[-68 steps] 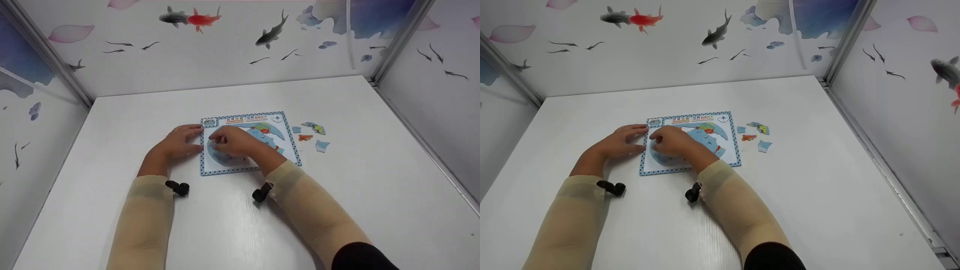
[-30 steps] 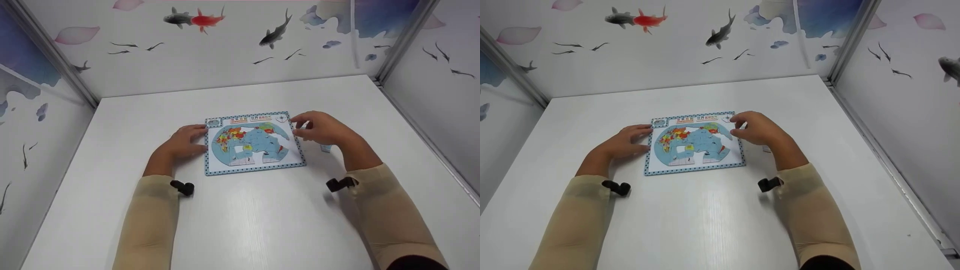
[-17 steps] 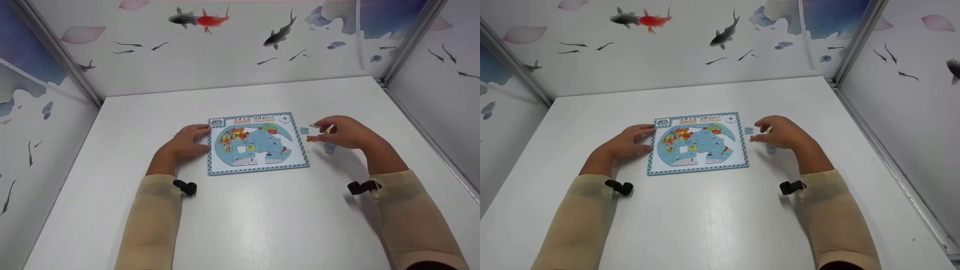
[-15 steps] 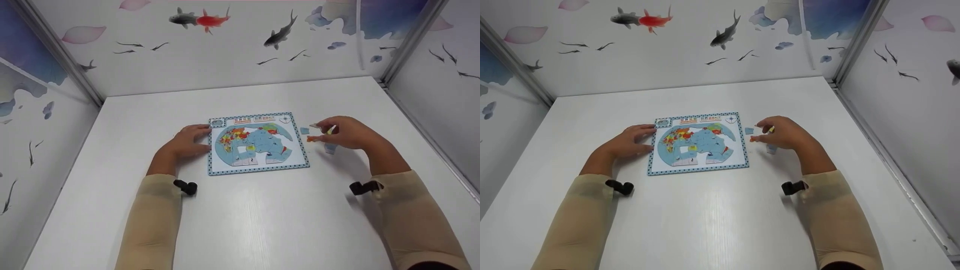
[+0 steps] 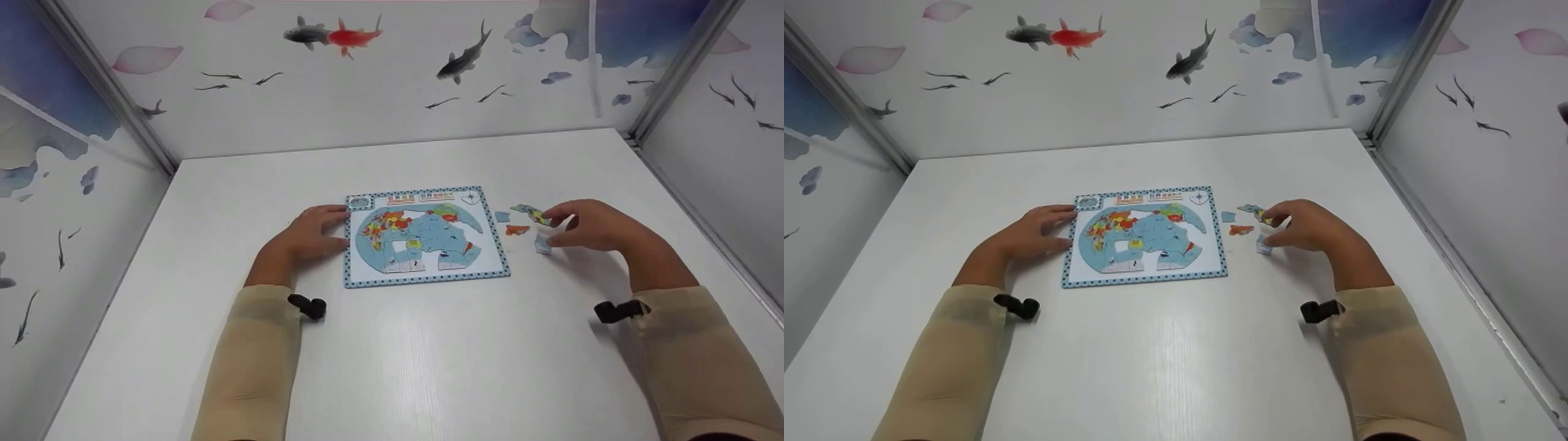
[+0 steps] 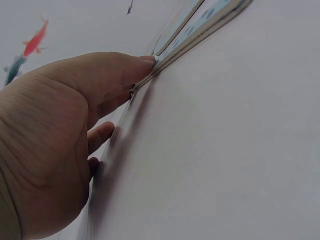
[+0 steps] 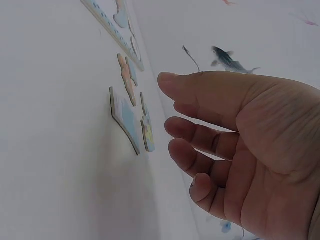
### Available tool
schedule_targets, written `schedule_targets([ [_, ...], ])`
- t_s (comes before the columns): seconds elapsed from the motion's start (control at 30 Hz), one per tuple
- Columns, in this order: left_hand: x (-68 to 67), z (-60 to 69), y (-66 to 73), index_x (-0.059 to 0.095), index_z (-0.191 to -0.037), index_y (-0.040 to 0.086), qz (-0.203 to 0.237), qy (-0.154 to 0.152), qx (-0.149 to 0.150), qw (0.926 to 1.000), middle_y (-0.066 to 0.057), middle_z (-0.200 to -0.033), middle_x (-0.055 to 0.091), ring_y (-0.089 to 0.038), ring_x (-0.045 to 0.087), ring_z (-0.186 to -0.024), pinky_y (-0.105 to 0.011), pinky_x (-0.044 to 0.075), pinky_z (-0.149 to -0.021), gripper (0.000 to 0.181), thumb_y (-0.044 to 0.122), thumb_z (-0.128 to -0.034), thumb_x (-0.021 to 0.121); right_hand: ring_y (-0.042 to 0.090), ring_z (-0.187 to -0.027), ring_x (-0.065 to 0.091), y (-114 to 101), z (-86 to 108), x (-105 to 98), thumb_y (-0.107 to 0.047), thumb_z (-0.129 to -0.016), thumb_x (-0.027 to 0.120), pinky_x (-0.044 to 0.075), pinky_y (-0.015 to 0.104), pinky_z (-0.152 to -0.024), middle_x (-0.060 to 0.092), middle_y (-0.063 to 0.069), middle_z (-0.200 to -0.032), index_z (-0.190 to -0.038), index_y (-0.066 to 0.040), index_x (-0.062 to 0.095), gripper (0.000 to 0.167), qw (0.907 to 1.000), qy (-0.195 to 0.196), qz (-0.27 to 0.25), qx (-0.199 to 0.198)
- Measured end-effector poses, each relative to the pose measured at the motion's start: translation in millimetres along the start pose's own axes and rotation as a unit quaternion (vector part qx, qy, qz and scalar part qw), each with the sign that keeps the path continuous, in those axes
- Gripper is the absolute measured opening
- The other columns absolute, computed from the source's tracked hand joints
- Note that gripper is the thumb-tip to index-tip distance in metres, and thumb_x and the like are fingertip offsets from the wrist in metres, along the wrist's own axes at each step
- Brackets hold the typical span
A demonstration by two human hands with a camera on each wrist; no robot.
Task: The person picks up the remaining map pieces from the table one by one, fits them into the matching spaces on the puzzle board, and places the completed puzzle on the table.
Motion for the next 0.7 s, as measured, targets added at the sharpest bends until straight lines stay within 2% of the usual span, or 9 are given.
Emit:
schedule_targets([
  [0.23,0.9,-0.3,-2.2,0.041,-0.164,0.041,0.008,-0.005,-0.007,0.9999,0.016,-0.177,0.028,-0.025,0.012,-0.17,-0.064,0.018,-0.135,0.075,0.05,-0.0952,0.07,0.035,-0.119,0.061,6.2,-2.8,6.1,-0.042,-0.091,0.084,0.058,0.039,-0.087,0.064,0.016,-0.141,-0.15,-0.014,0.062,0.068,1.0,-0.005,0.002,0.005],
  [0.37,1.6,1.4,-3.3,0.041,-0.164,0.043,0.012,-0.007,-0.011,0.9999,0.017,-0.177,0.027,-0.025,0.011,-0.17,-0.065,0.019,-0.135,0.075,0.05,-0.0955,0.071,0.034,-0.116,0.062,6.1,-6.0,13.2,-0.04,-0.089,0.086,0.059,0.038,-0.087,0.064,0.016,-0.138,-0.146,-0.016,0.065,0.066,1.0,-0.008,0.002,0.002],
  [0.47,2.0,1.8,-4.0,0.041,-0.163,0.045,0.016,-0.005,-0.013,0.9998,0.018,-0.177,0.027,-0.025,0.012,-0.17,-0.065,0.02,-0.134,0.075,0.05,-0.095,0.072,0.033,-0.115,0.062,7.8,-9.1,19.0,-0.039,-0.087,0.088,0.058,0.037,-0.086,0.064,0.015,-0.136,-0.145,-0.018,0.067,0.065,0.9999,-0.011,0.004,0.002],
  [0.7,0.3,1.9,-1.7,0.041,-0.163,0.045,0.014,-0.006,-0.012,0.9998,0.016,-0.177,0.027,-0.025,0.012,-0.17,-0.066,0.02,-0.134,0.075,0.051,-0.0945,0.071,0.035,-0.116,0.058,14.0,-11.8,22.4,-0.038,-0.087,0.088,0.056,0.042,-0.091,0.063,0.015,-0.135,-0.144,-0.019,0.067,0.064,0.9998,-0.011,0.011,0.009],
])
Point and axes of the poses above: each hand's wrist, its own z-axis away from the middle knuckle, its own x-axis out of the palm, y = z × x, the point moved 10 cm from there along -z, towards the middle knuckle
